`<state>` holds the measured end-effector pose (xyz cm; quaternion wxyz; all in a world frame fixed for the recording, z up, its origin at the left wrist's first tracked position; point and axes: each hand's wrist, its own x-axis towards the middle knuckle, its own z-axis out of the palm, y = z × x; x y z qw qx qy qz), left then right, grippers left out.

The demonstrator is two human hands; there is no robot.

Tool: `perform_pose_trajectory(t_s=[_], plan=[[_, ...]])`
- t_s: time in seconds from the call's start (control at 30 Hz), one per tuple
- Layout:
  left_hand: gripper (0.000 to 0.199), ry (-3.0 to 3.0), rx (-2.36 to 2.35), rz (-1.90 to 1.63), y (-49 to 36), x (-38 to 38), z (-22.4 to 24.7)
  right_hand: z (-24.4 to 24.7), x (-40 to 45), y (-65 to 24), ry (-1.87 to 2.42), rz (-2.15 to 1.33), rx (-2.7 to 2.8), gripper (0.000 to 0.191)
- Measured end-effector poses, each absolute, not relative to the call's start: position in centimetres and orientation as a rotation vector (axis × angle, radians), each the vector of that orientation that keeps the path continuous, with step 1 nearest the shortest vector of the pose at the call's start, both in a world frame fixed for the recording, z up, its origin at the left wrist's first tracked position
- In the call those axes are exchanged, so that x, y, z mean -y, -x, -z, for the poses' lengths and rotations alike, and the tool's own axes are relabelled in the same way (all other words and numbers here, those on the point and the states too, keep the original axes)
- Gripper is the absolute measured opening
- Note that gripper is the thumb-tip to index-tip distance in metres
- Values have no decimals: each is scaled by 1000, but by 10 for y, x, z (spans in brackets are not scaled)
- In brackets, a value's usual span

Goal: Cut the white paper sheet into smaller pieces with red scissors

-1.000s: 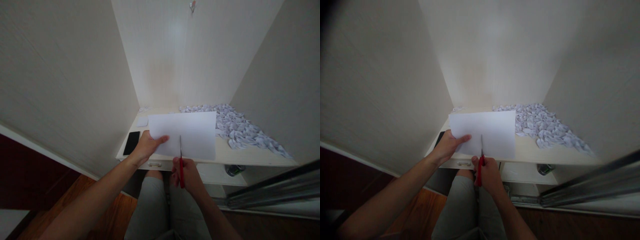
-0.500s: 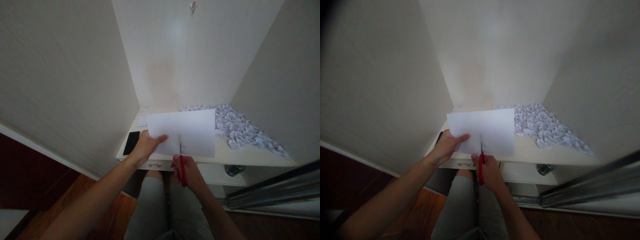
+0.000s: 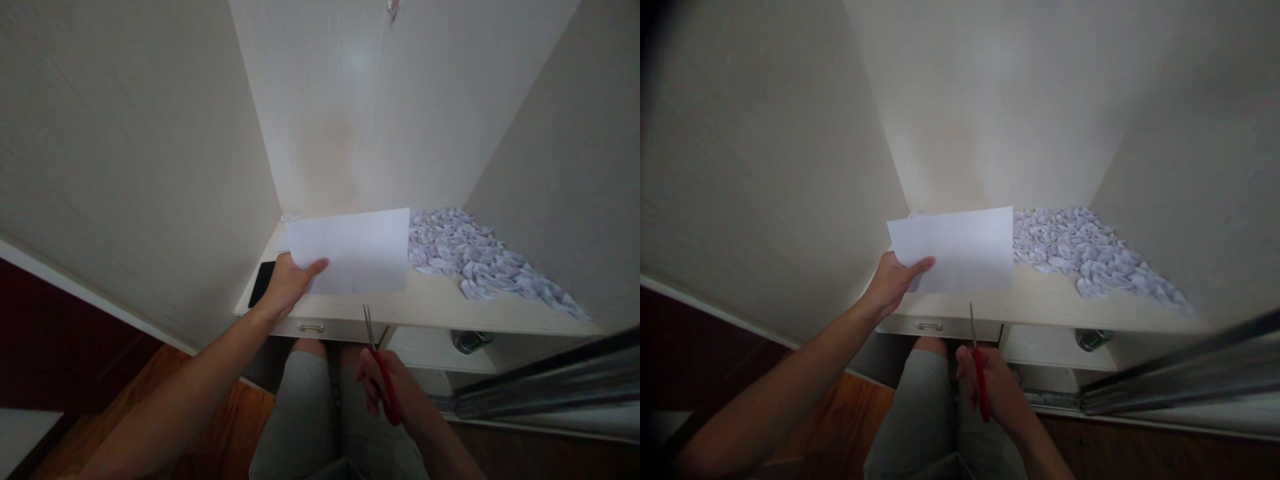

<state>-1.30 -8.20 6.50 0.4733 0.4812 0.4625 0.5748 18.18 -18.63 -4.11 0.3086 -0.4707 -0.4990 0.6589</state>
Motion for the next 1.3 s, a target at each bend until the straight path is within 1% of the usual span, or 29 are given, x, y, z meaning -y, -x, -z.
perform_pose_trajectory(t_s=[0.13,0.37,0.67,0.9,1.3], plan=[[51,-1169,-1146,-1376,9,87,-61,24,182,-189,1247,-1709,1399,70],[49,-1157,-1092,-1311,1,97,-63,-4,169,-183,1288,-1673,1416,72],[48,-1156,-1085,-1248,-1,101,-59,-8,155,-170,1216,-1579,1348,74],[50,-1175,-1106,-1232,3,100,-67,-6,150,-163,1234,-1477,1358,75],[44,-1221,-1066,-1238,6,99,-71,-4,138,-158,1158,-1376,1390,66]])
